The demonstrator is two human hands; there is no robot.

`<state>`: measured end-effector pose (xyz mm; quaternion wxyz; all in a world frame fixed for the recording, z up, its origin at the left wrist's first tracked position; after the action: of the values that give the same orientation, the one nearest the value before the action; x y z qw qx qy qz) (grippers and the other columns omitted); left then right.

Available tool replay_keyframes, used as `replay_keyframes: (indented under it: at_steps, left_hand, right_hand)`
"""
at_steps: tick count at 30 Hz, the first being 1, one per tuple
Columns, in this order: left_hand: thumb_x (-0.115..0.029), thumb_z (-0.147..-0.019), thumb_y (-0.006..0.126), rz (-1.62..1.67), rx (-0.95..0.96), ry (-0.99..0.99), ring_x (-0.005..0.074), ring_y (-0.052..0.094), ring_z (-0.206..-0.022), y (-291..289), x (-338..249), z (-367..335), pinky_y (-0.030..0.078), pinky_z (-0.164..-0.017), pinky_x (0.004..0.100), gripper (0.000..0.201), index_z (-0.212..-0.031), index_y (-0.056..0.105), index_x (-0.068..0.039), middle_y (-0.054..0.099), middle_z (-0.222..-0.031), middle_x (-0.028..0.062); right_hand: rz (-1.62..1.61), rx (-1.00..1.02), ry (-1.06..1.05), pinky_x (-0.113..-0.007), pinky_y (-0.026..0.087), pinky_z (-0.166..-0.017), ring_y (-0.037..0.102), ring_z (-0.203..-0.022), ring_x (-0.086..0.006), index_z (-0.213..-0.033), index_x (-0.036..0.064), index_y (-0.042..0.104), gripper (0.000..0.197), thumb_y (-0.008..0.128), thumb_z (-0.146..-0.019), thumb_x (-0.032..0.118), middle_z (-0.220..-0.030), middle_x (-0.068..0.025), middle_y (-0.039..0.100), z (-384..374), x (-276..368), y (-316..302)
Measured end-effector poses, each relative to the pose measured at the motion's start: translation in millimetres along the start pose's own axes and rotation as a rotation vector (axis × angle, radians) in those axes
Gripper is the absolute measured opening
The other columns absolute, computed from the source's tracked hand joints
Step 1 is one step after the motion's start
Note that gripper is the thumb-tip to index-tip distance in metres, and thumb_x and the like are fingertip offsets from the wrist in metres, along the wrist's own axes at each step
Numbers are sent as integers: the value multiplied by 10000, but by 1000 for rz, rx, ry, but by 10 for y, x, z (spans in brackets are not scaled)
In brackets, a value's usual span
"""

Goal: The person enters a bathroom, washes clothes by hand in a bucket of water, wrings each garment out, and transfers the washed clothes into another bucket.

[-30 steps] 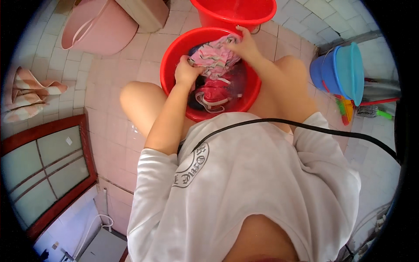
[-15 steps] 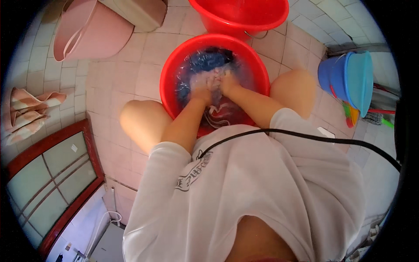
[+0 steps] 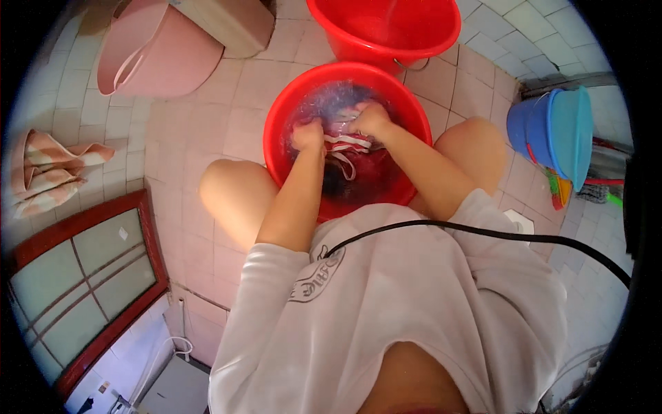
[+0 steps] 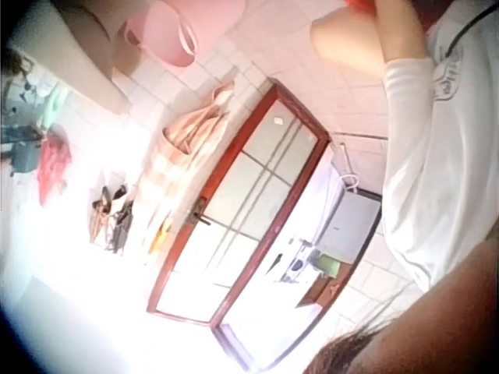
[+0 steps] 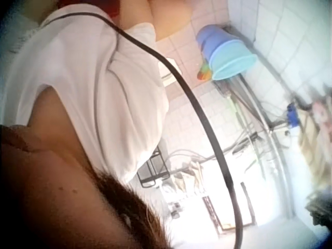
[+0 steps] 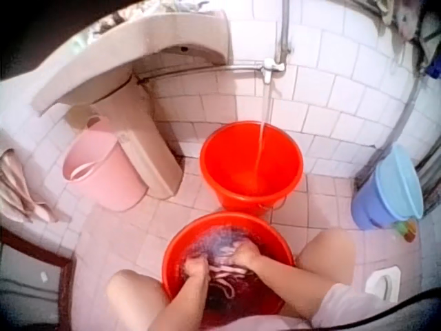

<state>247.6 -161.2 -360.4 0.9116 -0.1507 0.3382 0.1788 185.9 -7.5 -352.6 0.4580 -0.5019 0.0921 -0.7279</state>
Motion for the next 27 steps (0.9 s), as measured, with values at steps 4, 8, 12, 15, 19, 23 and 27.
replay_keyframes:
  at_steps: [4, 8, 12, 15, 19, 23, 27]
  left_hand:
    - [-353, -864, 444, 247, 52, -111, 280, 496, -1077, -71, -59, 114, 460, -813, 457, 494, -1258, 391, -59, 466, -1237, 131]
    - [-456, -896, 310, 511, 771, -435, 255, 473, -1092, 168, -325, 793, 387, -926, 439, 495, -1222, 414, -98, 464, -1225, 114]
    - [-495, -867, 369, 946, 1687, 185, 263, 486, -1086, 208, -80, 433, 408, -896, 392, 464, -1125, 480, -126, 523, -1152, 113]
    - [-390, -874, 383, 830, 1116, 48, 225, 465, -1103, 269, 169, 207, 382, -932, 341, 378, -1144, 471, -140, 508, -1167, 104]
    - [-368, -806, 458, 837, 794, -174, 273, 385, -1174, 242, -23, 420, 357, -960, 370, 459, -1212, 436, -154, 403, -1255, 142]
    - [-331, -658, 666, -220, -28, 308, 367, 303, -1219, 25, -302, 568, 322, -977, 434, 695, -1272, 384, -166, 268, -1315, 245]
    - [-377, -520, 796, -1291, 149, 698, 447, 124, -1282, 8, -81, 603, 224, -1040, 438, 1070, -1383, 168, -306, 46, -1394, 282]
  right_hand:
    - [-286, -174, -207, -273, 433, -831, 562, -960, -227, -925, -36, 617, 502, 735, -478, 161, -1031, -138, 579, 311, 253, -341]
    - [-414, -184, -566, -277, 418, -840, 535, -979, -191, -909, -37, 622, 419, 718, -520, 85, -1046, -119, 558, 816, 759, -721]
    - [-400, -218, -657, -315, 440, -773, 558, -872, -228, -789, -5, 633, 380, 770, -551, 257, -916, -94, 577, 1076, 1062, -282]
    - [-241, -397, -731, -352, 463, -696, 569, -769, -286, -683, 16, 624, 351, 748, -586, 330, -859, -116, 577, 950, 900, 87]
    - [-66, -530, -495, -382, 459, -687, 562, -784, -308, -641, 16, 604, 294, 682, -665, 299, -846, -115, 574, 500, 295, -231]
    - [97, -443, -140, -427, 401, -849, 428, -1049, -374, -915, 67, 618, 443, 708, -630, 393, -1150, -161, 452, 241, -47, -226]
    - [253, -255, -60, -449, 293, -989, 277, -1198, -399, -1243, 173, 457, 767, 709, -593, 495, -1367, -184, 230, 319, -16, 38]
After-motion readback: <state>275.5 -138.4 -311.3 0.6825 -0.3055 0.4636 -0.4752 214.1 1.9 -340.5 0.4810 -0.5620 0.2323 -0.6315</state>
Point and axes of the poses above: each hand's wrist, its own z-axis away from the middle knuckle, its own y-axis out of the palm, x = y × z, the point moved 3 cm from there along -z, towards the middle knuckle
